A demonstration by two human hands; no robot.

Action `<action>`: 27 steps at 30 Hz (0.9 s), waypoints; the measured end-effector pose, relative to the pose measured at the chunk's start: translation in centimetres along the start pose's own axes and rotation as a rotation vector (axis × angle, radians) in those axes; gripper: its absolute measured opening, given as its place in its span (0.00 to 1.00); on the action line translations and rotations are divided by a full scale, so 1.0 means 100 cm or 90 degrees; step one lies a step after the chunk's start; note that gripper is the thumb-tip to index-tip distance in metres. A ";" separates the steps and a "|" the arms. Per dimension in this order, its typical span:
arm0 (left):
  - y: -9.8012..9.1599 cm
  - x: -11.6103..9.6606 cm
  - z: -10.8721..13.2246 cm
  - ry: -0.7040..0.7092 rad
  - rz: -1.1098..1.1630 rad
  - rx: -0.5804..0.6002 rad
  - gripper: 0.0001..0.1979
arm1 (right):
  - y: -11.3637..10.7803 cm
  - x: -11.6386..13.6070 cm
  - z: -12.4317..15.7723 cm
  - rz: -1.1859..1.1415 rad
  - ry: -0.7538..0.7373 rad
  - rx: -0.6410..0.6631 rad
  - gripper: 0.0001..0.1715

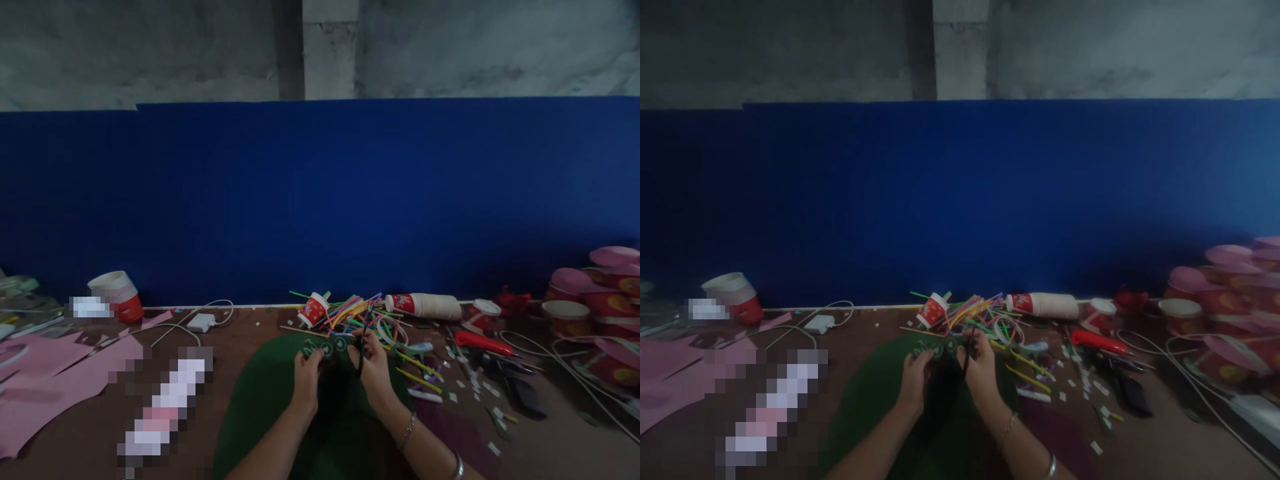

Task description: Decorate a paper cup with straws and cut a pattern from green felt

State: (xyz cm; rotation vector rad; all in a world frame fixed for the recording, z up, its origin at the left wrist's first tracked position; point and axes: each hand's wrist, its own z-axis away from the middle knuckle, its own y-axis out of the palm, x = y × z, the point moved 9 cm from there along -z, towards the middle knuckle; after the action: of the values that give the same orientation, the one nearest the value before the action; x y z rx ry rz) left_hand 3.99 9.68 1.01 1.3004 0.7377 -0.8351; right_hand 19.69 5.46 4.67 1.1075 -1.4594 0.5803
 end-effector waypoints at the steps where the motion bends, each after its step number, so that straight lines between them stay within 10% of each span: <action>1: 0.004 0.000 0.000 -0.004 -0.021 0.037 0.08 | -0.003 0.001 -0.002 -0.012 0.001 -0.007 0.15; 7: 0.035 -0.007 0.008 0.075 -0.197 0.267 0.13 | -0.012 0.015 -0.008 -0.045 -0.008 -0.028 0.15; 13: 0.034 -0.032 0.014 0.247 -0.355 0.181 0.05 | 0.004 0.018 -0.003 -0.036 0.002 0.048 0.16; 27: 0.003 -0.050 0.006 0.234 -0.141 -0.020 0.16 | 0.058 -0.010 0.031 0.086 0.064 0.375 0.17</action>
State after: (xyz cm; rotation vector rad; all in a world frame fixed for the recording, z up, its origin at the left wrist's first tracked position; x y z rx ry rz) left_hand 1.70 9.61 5.50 1.3773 1.1985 -0.7623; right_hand 13.06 5.60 4.40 1.4090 -1.3134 1.1959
